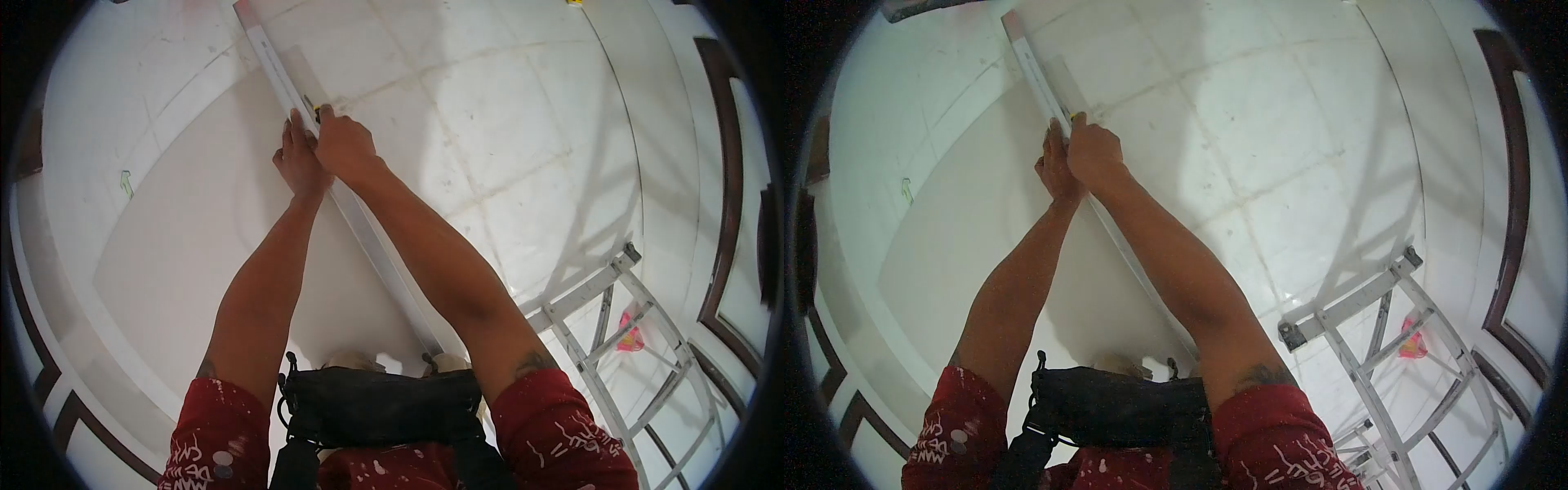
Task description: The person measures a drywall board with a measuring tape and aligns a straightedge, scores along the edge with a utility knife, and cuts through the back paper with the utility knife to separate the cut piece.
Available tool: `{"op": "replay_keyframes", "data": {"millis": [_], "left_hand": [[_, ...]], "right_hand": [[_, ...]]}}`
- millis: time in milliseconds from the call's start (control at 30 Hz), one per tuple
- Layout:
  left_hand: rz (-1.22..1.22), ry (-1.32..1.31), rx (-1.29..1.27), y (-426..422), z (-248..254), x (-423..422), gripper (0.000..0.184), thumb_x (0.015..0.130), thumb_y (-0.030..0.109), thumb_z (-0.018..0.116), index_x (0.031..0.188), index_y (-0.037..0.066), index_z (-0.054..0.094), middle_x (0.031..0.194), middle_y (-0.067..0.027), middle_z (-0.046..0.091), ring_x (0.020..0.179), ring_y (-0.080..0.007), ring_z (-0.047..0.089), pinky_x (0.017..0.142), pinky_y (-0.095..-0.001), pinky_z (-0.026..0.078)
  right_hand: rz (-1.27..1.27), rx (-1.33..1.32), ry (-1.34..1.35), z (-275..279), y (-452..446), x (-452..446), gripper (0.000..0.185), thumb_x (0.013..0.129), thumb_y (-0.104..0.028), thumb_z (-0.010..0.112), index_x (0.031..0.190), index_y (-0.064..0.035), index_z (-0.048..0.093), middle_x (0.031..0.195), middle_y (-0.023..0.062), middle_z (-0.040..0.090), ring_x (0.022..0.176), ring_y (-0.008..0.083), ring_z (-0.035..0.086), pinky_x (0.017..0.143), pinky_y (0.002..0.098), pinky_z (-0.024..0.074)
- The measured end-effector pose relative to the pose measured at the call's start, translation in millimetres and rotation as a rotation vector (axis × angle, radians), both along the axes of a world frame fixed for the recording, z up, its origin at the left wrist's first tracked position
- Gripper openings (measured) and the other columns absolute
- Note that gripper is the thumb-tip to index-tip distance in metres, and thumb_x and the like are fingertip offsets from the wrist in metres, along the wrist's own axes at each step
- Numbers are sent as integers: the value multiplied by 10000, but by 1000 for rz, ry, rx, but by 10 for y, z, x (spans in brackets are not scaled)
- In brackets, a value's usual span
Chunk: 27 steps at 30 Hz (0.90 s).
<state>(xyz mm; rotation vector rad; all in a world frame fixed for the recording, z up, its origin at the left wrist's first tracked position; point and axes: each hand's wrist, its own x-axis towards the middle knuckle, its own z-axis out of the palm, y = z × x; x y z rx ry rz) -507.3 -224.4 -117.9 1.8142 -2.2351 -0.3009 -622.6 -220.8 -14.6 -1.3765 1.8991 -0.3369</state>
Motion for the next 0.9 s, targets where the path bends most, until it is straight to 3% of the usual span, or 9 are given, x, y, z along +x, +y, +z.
{"op": "replay_keyframes", "data": {"millis": [100, 233, 333, 400, 533, 633, 700, 833, 900], "left_hand": [[19, 63, 21, -8, 22, -53, 550, 1021, 226, 389, 1547, 99, 296, 1511, -150, 432, 1408, -240, 397, 1058, -471, 300], [62, 69, 130, -22, 117, -75, 524, 1031, 211, 365, 1539, 96, 310, 1512, -150, 429, 1414, -249, 384, 1068, -466, 294], [65, 58, 149, -28, 80, -48, 550, 1030, 378, 398, 1491, 82, 350, 1555, -109, 373, 1445, -248, 330, 1078, -471, 284], [61, 50, 125, -45, 58, -40, 557, 1022, 384, 411, 1488, 84, 358, 1549, -105, 382, 1444, -253, 330, 1077, -463, 282], [39, 52, 110, -35, 56, -48, 586, 1004, 401, 442, 1503, 110, 350, 1527, -104, 412, 1436, -267, 347, 1070, -458, 288], [-26, -128, 48, -30, 109, -62, 612, 992, 392, 473, 1522, 123, 327, 1510, -105, 435, 1425, -270, 365, 1063, -461, 293], [-38, -129, 44, -39, 65, -34, 565, 1006, 285, 426, 1527, 97, 315, 1509, -141, 420, 1419, -266, 376, 1046, -483, 300], [42, 105, 64, -40, 117, -53, 546, 1007, 223, 404, 1529, 90, 314, 1486, -172, 430, 1394, -274, 406, 1030, -499, 316], [46, 49, 26, -9, 103, -50, 548, 1002, 213, 404, 1529, 87, 315, 1474, -174, 443, 1375, -282, 427, 1016, -503, 329]], "right_hand": [[-19, -89, 68, 54, -256, -40, 530, 878, -250, 676, 1277, 37, 479, 1005, 240, 696, 952, 379, 701, 821, 470, 568], [104, -100, 151, -78, -798, -55, 412, 931, -186, 578, 1249, 62, 493, 1021, 241, 694, 913, 361, 716, 801, 438, 586], [135, -71, 146, -158, -971, 27, 409, 930, -168, 572, 1255, 66, 489, 1031, 235, 693, 925, 356, 714, 820, 432, 584], [147, -39, 131, -157, -979, 4, 404, 930, -153, 567, 1258, 70, 488, 1030, 231, 694, 933, 353, 712, 823, 431, 582], [112, -49, 91, -105, -712, 51, 418, 946, -166, 561, 1281, 66, 464, 985, 232, 696, 917, 367, 706, 813, 453, 575], [65, -30, 65, -90, -435, 113, 420, 946, -179, 567, 1287, 41, 454, 907, 246, 693, 855, 394, 703, 760, 485, 573], [109, -2, 119, -79, -243, 102, 437, 955, -155, 529, 1330, 46, 430, 873, 248, 691, 826, 394, 704, 743, 487, 574], [202, 125, 131, 50, 221, 26, 548, 961, -107, 488, 1455, 65, 325, 976, 264, 682, 873, 381, 707, 748, 450, 588], [201, 163, 110, 52, 510, -6, 546, 960, -87, 467, 1467, 51, 319, 975, 267, 673, 861, 389, 705, 748, 453, 587]]}}
